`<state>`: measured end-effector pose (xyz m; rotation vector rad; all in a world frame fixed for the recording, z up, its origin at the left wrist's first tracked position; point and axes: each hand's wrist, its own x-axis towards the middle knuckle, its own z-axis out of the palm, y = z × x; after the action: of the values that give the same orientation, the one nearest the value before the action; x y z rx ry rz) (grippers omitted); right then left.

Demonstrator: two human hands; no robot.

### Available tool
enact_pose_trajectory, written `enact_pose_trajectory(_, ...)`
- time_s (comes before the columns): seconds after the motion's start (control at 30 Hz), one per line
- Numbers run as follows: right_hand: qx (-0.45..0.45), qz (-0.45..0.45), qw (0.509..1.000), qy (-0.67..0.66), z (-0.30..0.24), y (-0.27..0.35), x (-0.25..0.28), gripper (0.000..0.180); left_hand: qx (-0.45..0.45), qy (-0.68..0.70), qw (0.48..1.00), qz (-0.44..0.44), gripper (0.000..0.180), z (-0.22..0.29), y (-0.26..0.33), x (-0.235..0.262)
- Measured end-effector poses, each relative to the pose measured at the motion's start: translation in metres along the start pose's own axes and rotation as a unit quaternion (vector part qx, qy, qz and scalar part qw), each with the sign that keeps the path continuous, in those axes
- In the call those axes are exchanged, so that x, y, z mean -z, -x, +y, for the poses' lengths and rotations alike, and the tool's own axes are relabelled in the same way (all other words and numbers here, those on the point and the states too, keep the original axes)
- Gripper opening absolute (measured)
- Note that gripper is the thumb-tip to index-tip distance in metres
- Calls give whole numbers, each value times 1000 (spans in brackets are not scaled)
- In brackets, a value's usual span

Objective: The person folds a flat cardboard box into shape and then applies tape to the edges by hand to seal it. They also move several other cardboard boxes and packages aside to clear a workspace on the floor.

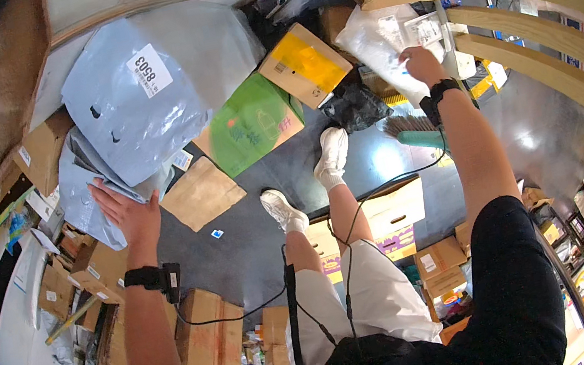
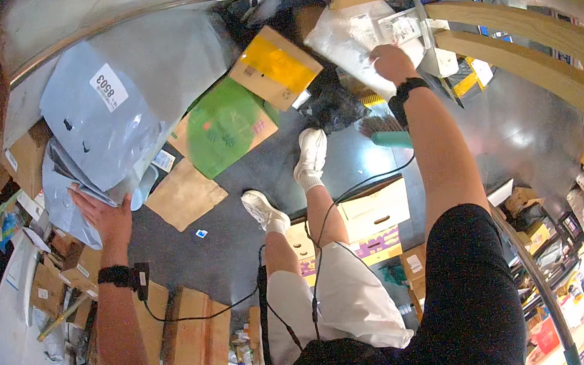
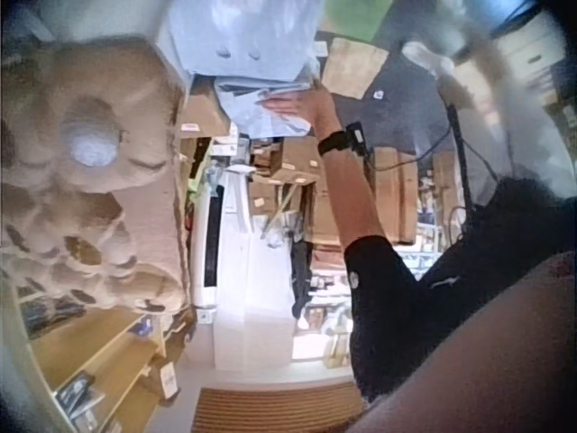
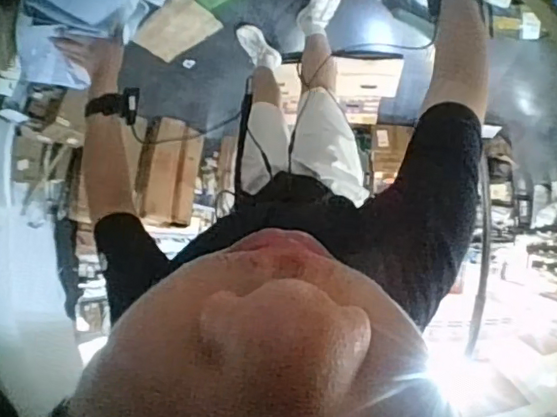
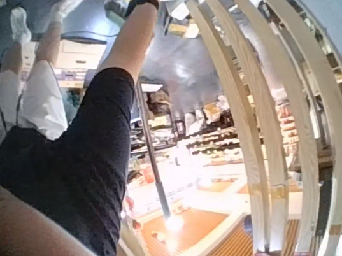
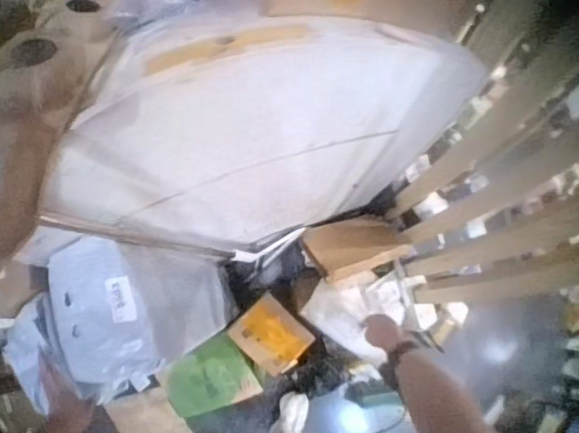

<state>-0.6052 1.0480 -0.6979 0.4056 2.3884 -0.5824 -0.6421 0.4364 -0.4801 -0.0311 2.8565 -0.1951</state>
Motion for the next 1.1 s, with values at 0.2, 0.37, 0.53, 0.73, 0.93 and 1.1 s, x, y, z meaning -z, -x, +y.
enact_pose_trajectory(0.2,-26,153,974,-163,-16,-48,-16,61,1,-21,1000,-12,120,-2,0,-8)
enact_pose_trajectory(0.37,-270,81,759,-587,-50,-85,-7,44,-7,6,1000,4,121,1,-2,-12)
enact_pose_trajectory(0.53,-301,120,748,-579,-75,-89,-23,22,-12,7,1000,13,121,-7,1,-7)
enact_pose_trajectory(0.73,-341,61,635,-690,-47,-113,-41,41,-32,15,999,2,124,0,0,-5)
enact_pose_trajectory(0.93,-291,81,524,-796,-43,-128,-50,31,-38,12,999,2,124,-6,-3,-12)
enact_pose_trajectory(1.1,-260,103,580,-765,-47,-133,-23,33,-14,47,999,-11,124,12,-10,-12)
